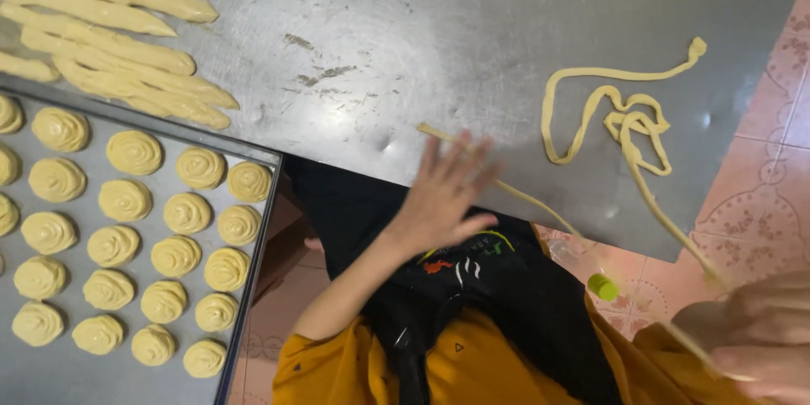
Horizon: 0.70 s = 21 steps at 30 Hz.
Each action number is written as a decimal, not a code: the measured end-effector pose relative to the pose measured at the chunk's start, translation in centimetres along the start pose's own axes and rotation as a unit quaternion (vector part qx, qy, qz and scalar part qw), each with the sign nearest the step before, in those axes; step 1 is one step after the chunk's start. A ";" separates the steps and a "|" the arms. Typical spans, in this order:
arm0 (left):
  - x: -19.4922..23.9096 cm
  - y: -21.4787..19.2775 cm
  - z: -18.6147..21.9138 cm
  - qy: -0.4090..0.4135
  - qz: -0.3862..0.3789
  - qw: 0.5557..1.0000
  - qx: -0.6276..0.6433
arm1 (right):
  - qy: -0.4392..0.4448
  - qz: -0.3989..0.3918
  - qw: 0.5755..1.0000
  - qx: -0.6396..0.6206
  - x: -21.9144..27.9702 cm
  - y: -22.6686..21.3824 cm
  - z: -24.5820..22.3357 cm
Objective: Rolling and spiraling dough pieces onto a baking tray.
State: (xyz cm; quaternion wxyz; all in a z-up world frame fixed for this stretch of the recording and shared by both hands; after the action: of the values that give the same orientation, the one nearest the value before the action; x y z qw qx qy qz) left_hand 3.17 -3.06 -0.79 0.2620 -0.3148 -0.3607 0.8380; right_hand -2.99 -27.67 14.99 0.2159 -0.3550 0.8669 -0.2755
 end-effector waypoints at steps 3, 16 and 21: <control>2.6 0.8 1.8 0.026 -0.020 0.984 0.175 | -0.030 -0.010 0.999 0.033 -6.1 3.1 -3.5; 0.7 -4.4 -18.8 -0.304 0.212 0.922 0.115 | 0.285 0.243 0.916 0.144 -9.5 4.9 5.0; -1.8 2.2 -9.4 -0.151 0.114 0.950 0.249 | 0.218 0.241 0.944 0.055 -11.3 5.7 3.5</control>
State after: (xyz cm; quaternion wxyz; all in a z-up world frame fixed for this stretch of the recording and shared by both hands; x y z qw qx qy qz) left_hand 10.67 -1.45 -6.97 0.1775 -0.1477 -0.1375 0.9632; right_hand 3.63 -17.11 10.77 0.1014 -0.0541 0.9358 -0.3334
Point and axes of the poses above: each hand's wrist, its own x-axis away from the middle knuckle, its own y-axis out of the palm, z = x × y, the point moved 10 cm from there along -x, towards the middle knuckle, and after that the axes turned 5 degrees about y, right-handed, at the moved point
